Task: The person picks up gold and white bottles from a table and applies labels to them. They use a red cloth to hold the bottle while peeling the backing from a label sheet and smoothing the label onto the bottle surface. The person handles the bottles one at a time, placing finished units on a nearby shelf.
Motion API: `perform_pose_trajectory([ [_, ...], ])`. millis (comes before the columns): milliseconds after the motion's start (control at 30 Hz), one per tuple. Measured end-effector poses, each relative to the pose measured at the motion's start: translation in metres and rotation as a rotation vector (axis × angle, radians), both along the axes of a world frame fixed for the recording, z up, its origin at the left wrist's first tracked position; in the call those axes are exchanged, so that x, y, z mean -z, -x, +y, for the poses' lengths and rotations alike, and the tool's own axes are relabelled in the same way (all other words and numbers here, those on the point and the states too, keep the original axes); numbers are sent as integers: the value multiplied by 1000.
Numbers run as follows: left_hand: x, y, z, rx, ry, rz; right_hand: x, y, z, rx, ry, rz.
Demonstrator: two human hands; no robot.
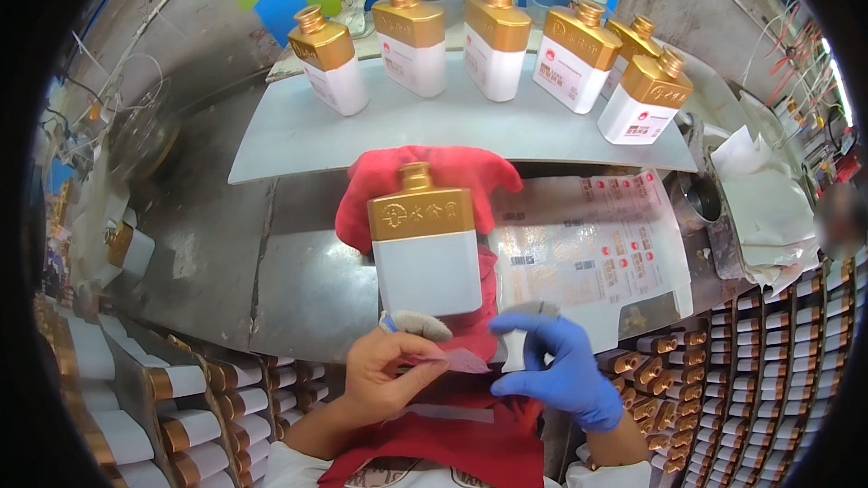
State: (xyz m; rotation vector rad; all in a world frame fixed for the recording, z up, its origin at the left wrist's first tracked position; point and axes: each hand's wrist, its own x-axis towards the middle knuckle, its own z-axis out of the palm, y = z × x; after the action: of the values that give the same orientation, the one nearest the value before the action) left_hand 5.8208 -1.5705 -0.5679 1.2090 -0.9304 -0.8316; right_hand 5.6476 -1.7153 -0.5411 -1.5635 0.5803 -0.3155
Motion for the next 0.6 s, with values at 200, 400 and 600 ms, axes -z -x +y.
perform_pose_trajectory([
  [200, -9, -13, 10, -93, -34, -519, 0, -36, 6, -124, 493, -53],
  [400, 7, -39, -14, -365, -113, -542, 22, -71, -8, 141, 457, 0],
  [600, 26, -48, -28, -507, -171, -552, 35, -90, -22, 242, 702, -6],
])
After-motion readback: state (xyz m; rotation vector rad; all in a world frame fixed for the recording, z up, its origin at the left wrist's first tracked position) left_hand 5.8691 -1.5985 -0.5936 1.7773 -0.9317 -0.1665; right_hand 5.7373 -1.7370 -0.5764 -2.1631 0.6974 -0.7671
